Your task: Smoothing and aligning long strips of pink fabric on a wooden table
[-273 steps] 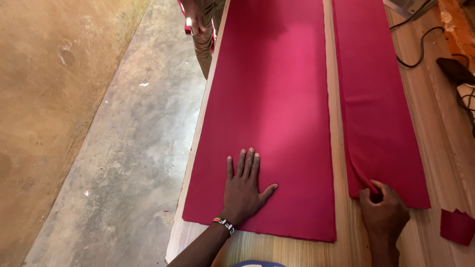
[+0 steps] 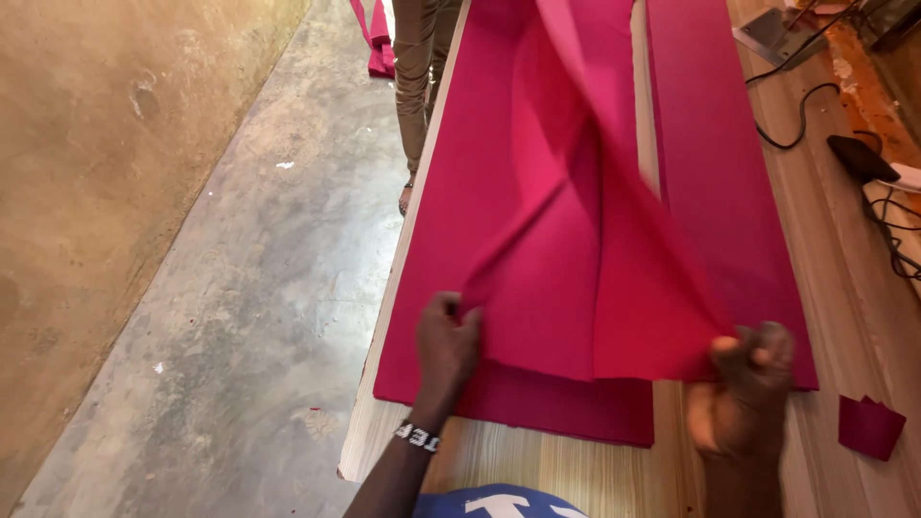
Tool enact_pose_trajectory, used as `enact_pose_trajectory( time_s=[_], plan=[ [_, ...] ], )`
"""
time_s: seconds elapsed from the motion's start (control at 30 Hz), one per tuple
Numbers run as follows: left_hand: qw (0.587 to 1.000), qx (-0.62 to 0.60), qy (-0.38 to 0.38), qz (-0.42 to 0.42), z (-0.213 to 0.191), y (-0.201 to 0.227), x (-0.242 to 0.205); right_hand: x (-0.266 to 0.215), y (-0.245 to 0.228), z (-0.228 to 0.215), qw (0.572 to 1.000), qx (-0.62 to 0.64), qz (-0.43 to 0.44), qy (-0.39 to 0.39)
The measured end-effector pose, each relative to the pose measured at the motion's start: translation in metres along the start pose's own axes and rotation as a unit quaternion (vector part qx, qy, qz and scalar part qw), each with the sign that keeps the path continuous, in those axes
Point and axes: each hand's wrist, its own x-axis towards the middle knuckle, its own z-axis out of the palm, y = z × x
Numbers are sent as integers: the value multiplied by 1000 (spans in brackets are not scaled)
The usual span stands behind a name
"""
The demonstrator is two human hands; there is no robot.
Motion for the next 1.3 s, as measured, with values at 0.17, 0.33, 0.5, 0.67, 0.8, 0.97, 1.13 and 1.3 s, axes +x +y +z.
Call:
enact_pose_trajectory(
  time_s=[0.17, 0.33, 0.5, 0.67, 0.8, 0.97, 1.13, 1.3],
  plan=[
    [992, -76, 55, 90, -44, 93, -36, -11, -56, 41, 996, 5, -35, -85],
    [952, -187, -244, -4, -51, 193, -68, -47, -67, 130, 971, -100, -81, -203],
    [939, -298, -94, 142, -46, 179, -51, -23, -29, 125, 991, 7, 17, -134],
    [786, -581, -213, 19, -30, 180, -57, -2, 13, 142, 966, 5, 244, -80],
    [670, -686, -279, -61, -45, 194, -76, -5, 35, 151, 938, 63, 332, -79],
    [693, -680, -219, -91, -96, 169, -59, -7, 75, 141, 881, 129, 447, -85],
    [790, -577, -199, -59, -159, 134, -45, 15, 106, 14, 890, 111, 439, -51],
    [886, -439, -117, -97, -135, 47, -22, 17, 63, -37, 937, -39, 331, -107]
  ],
)
